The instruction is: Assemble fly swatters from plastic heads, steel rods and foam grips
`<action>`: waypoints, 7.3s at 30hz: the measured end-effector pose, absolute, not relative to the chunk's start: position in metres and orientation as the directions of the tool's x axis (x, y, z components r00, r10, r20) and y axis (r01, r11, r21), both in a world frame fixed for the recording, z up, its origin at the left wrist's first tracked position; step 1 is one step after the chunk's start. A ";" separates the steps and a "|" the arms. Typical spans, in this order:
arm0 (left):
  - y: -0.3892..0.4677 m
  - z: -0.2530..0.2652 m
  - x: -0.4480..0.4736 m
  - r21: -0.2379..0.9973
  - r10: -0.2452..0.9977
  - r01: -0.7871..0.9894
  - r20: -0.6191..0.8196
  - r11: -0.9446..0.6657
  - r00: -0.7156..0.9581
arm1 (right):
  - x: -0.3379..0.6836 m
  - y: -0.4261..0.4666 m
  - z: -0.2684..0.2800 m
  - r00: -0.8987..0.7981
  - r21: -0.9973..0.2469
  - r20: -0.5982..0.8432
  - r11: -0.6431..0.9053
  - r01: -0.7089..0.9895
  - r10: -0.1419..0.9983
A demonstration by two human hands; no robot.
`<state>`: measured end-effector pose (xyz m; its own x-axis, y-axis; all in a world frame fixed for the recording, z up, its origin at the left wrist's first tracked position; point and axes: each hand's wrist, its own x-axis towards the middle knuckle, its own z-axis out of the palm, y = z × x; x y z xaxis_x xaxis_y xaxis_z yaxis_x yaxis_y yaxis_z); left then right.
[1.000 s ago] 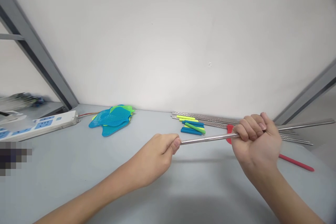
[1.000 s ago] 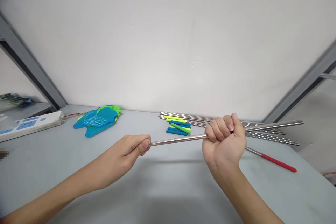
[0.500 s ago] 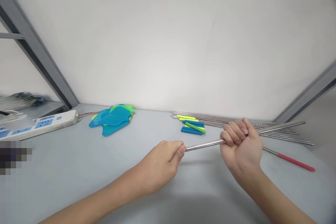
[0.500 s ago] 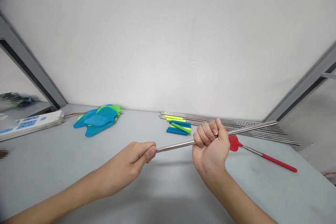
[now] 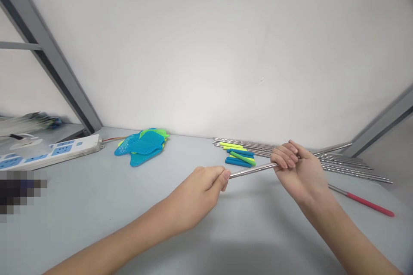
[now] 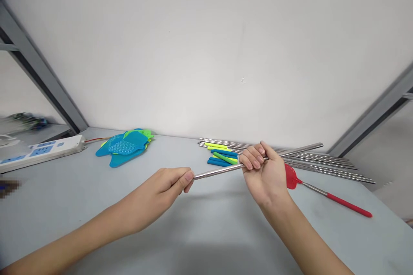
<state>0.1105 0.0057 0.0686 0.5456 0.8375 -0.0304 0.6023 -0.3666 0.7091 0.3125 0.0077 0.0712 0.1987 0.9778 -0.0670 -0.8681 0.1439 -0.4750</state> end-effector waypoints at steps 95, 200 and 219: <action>-0.007 0.059 0.122 0.888 0.698 0.454 -0.277 -0.077 0.660 | 0.289 -0.007 0.068 0.253 -0.550 -0.003 0.210 -0.809 0.968; -0.019 0.063 0.124 0.682 0.810 0.575 0.044 -0.453 0.585 | 0.304 -0.034 0.092 0.427 -0.386 0.246 0.492 -0.781 0.870; -0.026 0.069 0.124 0.671 0.771 0.590 -0.043 -0.449 0.635 | 0.288 -0.053 0.089 0.389 -0.396 0.338 0.505 -0.767 0.857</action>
